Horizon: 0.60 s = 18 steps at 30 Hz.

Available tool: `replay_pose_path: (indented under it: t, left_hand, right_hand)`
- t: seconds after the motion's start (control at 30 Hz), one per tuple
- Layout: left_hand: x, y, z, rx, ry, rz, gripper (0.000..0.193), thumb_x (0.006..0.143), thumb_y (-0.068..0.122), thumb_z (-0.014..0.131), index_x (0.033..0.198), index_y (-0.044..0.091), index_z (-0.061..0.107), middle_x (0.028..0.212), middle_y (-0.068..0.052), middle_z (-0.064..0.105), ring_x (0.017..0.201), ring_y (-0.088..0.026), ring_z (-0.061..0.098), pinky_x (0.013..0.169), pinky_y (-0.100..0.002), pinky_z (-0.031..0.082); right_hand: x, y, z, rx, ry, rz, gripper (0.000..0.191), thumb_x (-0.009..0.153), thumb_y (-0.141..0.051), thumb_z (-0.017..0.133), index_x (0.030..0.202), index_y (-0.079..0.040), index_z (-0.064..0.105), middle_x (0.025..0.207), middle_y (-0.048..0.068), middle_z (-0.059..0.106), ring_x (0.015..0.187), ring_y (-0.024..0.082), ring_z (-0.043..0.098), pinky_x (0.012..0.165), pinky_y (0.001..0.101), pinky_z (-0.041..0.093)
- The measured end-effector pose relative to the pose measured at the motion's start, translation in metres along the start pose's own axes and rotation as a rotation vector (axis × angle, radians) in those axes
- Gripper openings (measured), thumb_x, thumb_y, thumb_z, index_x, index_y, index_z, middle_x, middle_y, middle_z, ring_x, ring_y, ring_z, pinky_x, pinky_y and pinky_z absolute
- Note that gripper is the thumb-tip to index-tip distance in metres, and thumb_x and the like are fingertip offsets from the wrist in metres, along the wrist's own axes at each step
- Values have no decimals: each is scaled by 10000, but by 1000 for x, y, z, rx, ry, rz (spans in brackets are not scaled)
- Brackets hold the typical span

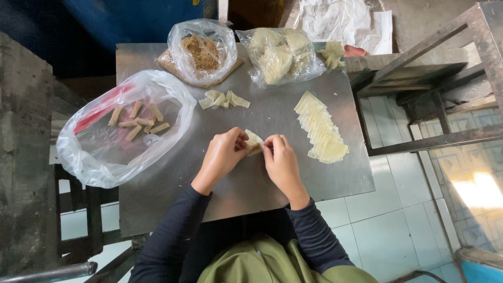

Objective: The person takes thin pastry wrappers from a stack on a metal table, spoons brown filling from a plastic bag onto a wrapper, folds the wrapper over the filling and presses it closed, then places the finished filled piece into a plastic bag holding other completed pieces, repeating the cycle.

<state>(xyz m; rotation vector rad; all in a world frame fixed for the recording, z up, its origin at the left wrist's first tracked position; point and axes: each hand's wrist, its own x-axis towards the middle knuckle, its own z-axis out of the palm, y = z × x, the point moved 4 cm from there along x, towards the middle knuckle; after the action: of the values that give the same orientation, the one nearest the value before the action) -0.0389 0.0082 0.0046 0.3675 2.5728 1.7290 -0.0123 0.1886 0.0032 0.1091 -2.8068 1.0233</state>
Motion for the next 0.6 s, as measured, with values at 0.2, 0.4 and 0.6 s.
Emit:
replay_pose_path:
  t: [0.2,0.4,0.6]
  left_hand:
    - [0,3,0,13,1,35,294,737,21,795,988,13,641,858,-135,760,822,-270,770,716,-352,587]
    - [1,5,-1,30,19,36,290,749,73,822,944,10,616,837,-139,744,807,-284,762,685,-359,581]
    - [2,8,-7,127,-87,202,206,690,33,772,872,27,676,849,-129,717,791,-319,720,687,-396,556]
  right_hand:
    - [-5,-14,4,269,49,-136,257,889,50,676,1134,4,614,1035,117,719,875,259,743,775,351,592]
    - [-9,-23,7,97,41,-260,267,873,92,657,1118,-2,707,1080,138,691,904,337,706,751,387,565]
    - [-4,-29,-1,-9,-37,-395,260,840,103,640,1061,-9,718,1058,121,676,983,332,676,834,394,550]
